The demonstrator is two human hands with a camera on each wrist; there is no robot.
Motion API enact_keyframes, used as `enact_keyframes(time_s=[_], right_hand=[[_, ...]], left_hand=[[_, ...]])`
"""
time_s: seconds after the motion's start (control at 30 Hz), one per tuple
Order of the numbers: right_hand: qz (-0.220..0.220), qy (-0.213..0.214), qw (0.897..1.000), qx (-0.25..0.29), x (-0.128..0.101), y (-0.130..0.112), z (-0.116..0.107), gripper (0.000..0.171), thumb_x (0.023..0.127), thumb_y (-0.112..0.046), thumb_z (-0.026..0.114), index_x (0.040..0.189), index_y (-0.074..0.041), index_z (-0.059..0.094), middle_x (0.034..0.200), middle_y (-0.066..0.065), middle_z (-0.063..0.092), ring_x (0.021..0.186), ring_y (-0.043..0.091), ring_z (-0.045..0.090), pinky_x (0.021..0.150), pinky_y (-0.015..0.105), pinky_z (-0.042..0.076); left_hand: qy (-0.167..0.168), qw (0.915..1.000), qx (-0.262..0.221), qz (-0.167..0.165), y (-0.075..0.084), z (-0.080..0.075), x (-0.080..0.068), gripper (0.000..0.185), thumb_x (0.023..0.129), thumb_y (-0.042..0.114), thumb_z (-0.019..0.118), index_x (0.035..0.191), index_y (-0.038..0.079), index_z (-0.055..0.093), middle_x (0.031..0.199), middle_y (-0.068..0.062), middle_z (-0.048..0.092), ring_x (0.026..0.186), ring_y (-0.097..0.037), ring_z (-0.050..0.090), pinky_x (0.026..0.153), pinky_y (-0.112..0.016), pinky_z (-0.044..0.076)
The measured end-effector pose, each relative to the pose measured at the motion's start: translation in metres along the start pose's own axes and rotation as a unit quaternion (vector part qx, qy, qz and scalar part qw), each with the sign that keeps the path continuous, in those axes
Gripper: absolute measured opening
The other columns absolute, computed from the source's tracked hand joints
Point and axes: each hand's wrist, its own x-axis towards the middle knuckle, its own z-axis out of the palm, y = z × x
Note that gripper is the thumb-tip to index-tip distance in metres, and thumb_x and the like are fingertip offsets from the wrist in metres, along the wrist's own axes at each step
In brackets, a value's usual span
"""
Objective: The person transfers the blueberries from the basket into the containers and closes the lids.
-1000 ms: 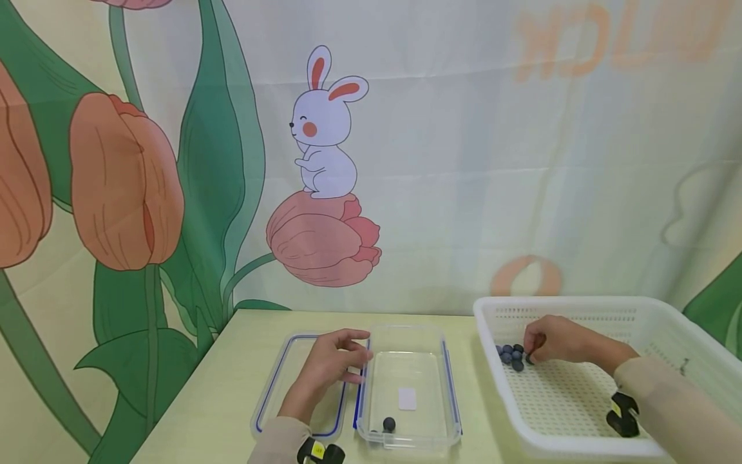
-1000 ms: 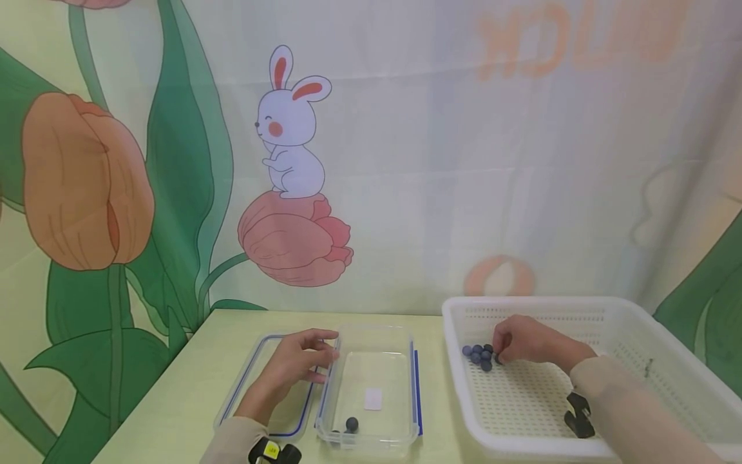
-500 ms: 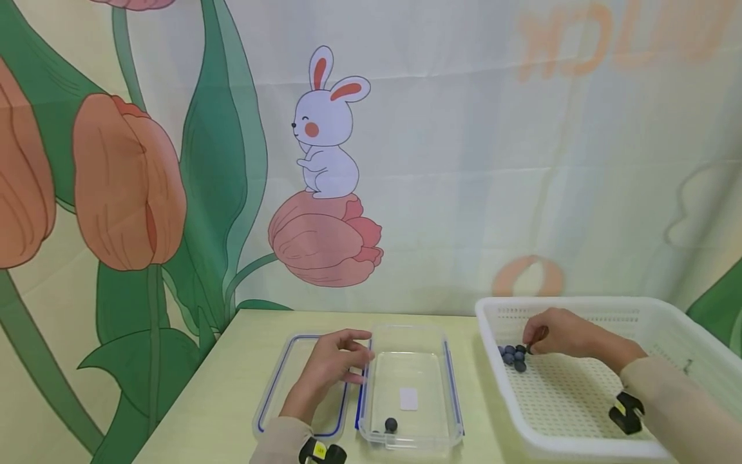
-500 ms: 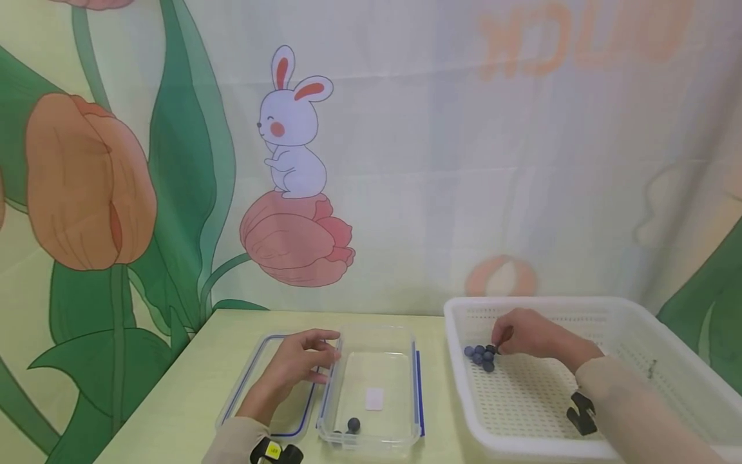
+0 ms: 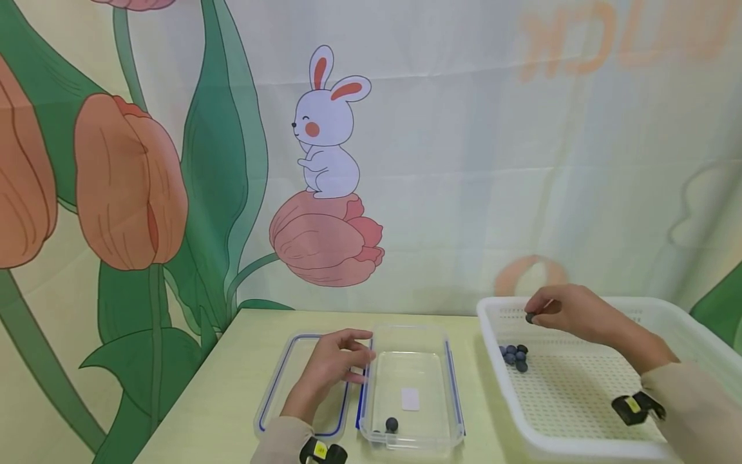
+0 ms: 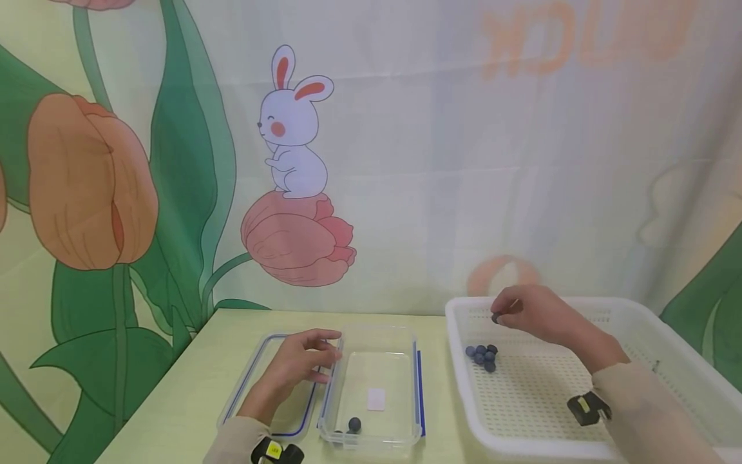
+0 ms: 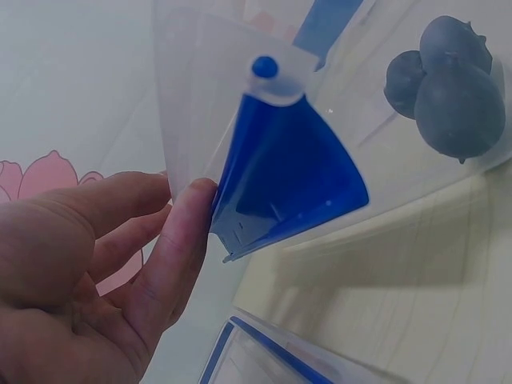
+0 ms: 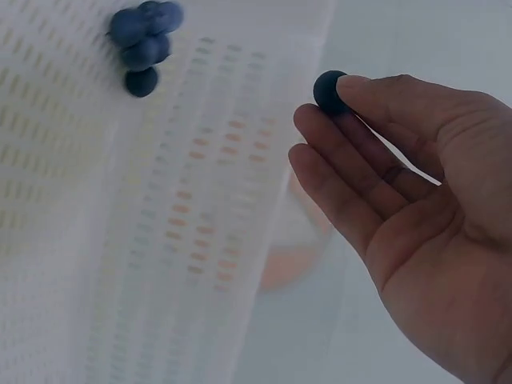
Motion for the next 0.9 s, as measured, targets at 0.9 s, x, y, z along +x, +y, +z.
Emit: enact_keyframes(time_s=[0.9], right_hand=[[-0.095,0.128,0.98,0.123,-0.023,-0.106,0.015,0.017,0.1,-0.01,0.075,0.118,-0.012,0.075,0.108,-0.002,0.076,0.097,0.01,0.074,0.081,0.023,0.061]], left_hand=[[0.002,1.0,0.001,-0.004,-0.001,0.0,0.0,0.042,0.095,0.007,0.08,0.135,0.006,0.071,0.105,-0.013,0.065,0.086,-0.022,0.071,0.065,-0.034,0.066]])
